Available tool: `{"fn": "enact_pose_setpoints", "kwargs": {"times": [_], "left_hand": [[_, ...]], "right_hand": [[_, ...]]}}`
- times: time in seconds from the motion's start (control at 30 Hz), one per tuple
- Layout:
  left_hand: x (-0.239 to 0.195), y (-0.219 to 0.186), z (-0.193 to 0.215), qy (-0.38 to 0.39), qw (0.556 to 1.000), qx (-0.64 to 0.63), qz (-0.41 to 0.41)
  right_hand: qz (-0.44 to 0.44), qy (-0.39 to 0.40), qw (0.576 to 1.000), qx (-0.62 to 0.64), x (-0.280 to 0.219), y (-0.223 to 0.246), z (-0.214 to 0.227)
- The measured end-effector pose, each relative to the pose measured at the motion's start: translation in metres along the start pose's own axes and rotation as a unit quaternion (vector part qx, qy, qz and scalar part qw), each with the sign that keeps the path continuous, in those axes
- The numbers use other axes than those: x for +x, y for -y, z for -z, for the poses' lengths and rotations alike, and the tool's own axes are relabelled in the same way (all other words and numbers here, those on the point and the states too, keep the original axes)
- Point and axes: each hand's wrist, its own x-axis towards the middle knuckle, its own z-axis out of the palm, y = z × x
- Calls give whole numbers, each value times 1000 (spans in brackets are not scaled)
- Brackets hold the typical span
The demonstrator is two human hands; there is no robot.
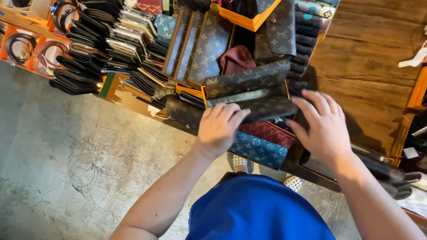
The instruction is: The recorder is dusting and organizing a variety of wallets on a retail display table.
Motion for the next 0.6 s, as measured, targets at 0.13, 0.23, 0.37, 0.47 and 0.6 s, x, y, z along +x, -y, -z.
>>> {"fn": "enact_pose_setpoints", "kwargs": {"times": [0.13, 0.23, 0.37, 0.47, 0.6], "left_hand": [[21, 3, 21, -86, 996, 3, -10], [23, 12, 21, -71, 997, -17, 14], [45, 22, 23, 84, 995, -9, 48], [67, 35, 13, 281, 955, -17, 97], [81, 51, -10, 443, 888, -39, 118]], "right_hand": [[16, 2, 1000, 21, 54, 29, -10], [-22, 75, 997, 27, 71, 31, -27], [-42, 69, 993, 89, 76, 24, -26], [-68, -10, 976, 207, 79, 1, -37], [-214, -77, 878, 422, 101, -46, -77]]}}
